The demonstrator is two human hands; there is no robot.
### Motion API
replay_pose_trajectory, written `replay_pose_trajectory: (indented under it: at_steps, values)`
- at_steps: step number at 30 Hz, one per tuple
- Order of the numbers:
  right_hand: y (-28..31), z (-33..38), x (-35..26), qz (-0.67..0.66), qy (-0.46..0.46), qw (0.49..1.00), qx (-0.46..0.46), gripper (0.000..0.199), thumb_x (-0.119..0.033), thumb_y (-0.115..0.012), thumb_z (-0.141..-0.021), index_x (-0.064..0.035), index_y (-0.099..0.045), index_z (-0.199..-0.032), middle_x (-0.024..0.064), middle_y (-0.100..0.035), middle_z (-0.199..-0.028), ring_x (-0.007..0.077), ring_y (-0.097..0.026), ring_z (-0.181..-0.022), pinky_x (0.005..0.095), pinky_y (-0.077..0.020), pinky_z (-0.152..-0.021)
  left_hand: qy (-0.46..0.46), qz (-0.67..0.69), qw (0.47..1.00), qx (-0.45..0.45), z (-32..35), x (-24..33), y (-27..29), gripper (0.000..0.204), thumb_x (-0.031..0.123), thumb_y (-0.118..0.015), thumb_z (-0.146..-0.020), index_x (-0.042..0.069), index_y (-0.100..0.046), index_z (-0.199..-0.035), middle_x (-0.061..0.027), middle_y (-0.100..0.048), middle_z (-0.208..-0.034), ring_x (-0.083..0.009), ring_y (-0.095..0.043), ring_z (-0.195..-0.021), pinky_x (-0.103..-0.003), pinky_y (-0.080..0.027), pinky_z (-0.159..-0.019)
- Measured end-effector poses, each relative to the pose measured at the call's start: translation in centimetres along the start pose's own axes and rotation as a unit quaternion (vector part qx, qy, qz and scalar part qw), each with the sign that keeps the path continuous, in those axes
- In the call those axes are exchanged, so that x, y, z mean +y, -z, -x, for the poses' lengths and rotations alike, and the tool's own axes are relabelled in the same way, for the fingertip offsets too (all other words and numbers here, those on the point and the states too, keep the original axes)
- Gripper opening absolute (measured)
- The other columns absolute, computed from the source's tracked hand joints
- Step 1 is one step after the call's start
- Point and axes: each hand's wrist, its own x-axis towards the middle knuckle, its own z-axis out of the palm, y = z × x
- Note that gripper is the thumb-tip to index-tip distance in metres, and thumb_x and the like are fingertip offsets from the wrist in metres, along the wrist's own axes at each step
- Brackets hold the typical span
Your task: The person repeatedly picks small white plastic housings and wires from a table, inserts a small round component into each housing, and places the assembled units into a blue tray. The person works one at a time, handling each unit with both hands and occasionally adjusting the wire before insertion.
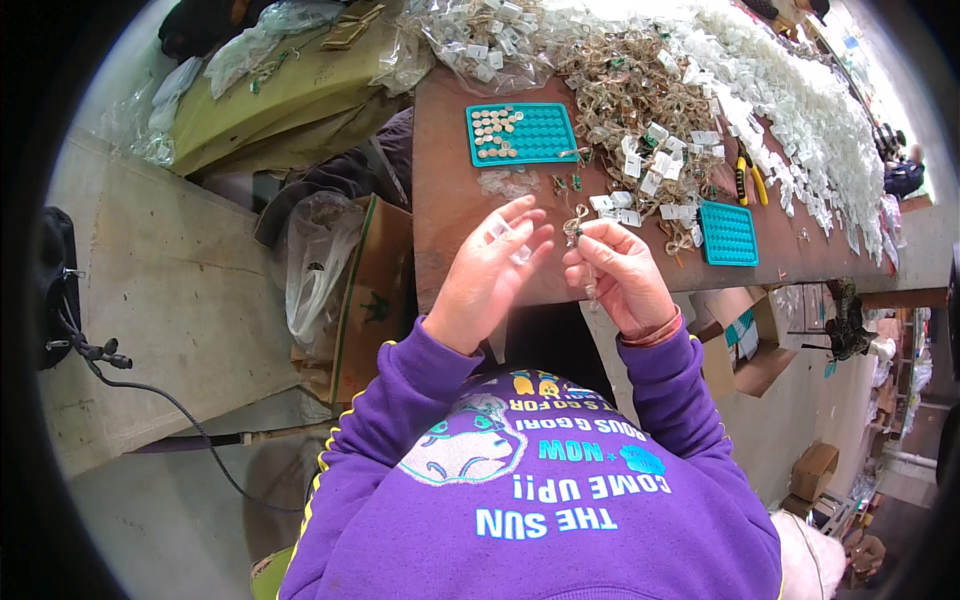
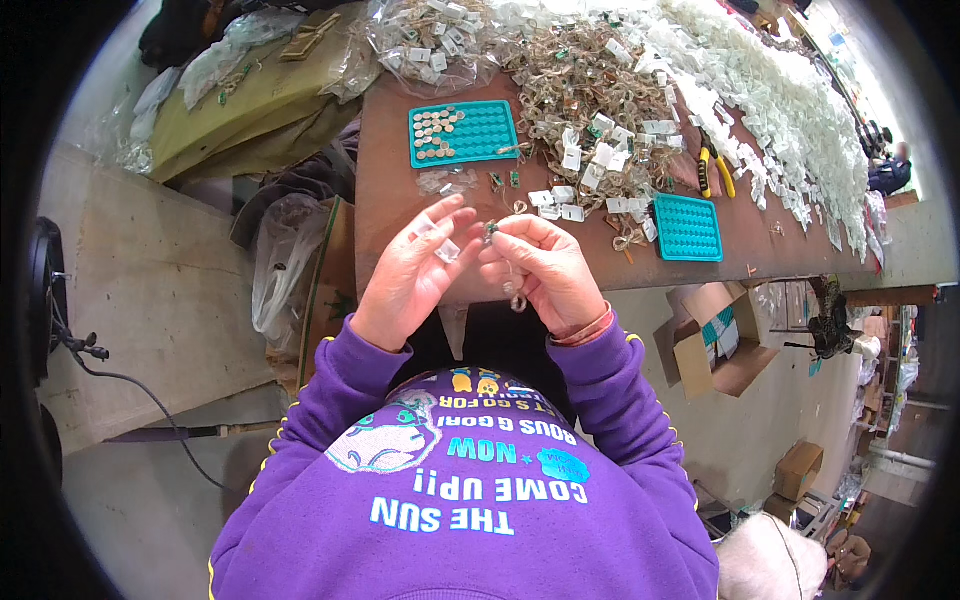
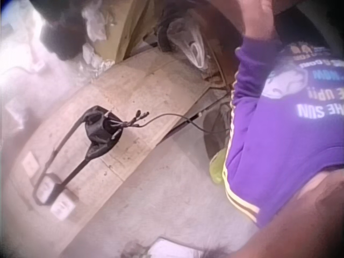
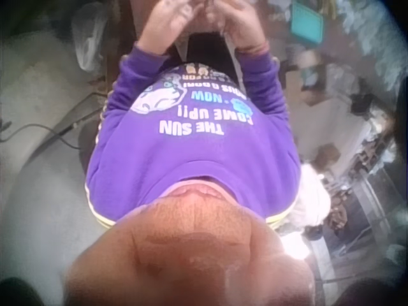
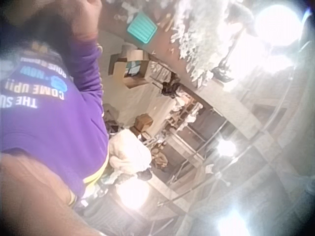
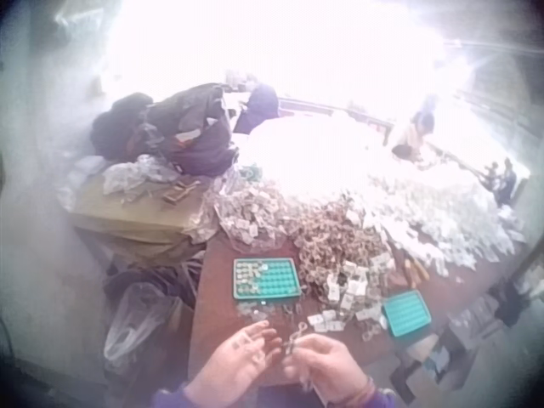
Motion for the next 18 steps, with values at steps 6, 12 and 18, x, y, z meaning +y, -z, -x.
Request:
replay_pose_trajectory:
  at_steps: [6, 12, 18]
  values:
    - [0.9, -0.9, 0.1, -0.091, -0.044, 0.994, -0.034, 0.013, -0.011, -0.061, -0.095, -0.0035, -0.063, -0.105, 0.0067, -0.069, -0.090, 0.0122, -0.066, -0.067, 0.0235, -0.0530, -0.059, 0.014, -0.130, 0.991, -0.024, 0.3, 0.2, 0.9, 0.037, 0.008, -0.057, -0.095, -0.003, -0.047, -0.129, -0.0120, -0.058, -0.121, -0.0202, -0.056, -0.116, -0.033, -0.045, -0.103]
    - [-0.3, -0.8, 0.7, -0.042, -0.047, 0.998, -0.028, 0.014, -0.012, -0.063, -0.094, -0.0026, -0.064, -0.104, 0.0029, -0.066, -0.085, 0.0091, -0.062, -0.064, 0.0214, -0.0489, -0.055, -0.040, -0.252, 0.967, -0.014, 0.5, 0.5, 0.7, 0.036, 0.013, -0.067, -0.091, 0.001, -0.055, -0.123, -0.0042, -0.066, -0.102, -0.0104, -0.060, -0.098, -0.026, -0.047, -0.089]
    - [-1.4, -0.9, 1.8, -0.023, -0.023, 0.999, 0.009, 0.013, -0.013, -0.065, -0.092, -0.0037, -0.064, -0.102, -0.0001, -0.064, -0.080, 0.0059, -0.058, -0.062, 0.0200, -0.0466, -0.053, -0.158, -0.213, 0.964, 0.007, 0.5, -0.6, 0.6, 0.023, 0.002, -0.070, -0.085, 0.006, -0.057, -0.104, -0.0044, -0.066, -0.095, -0.0089, -0.062, -0.086, -0.024, -0.052, -0.076]
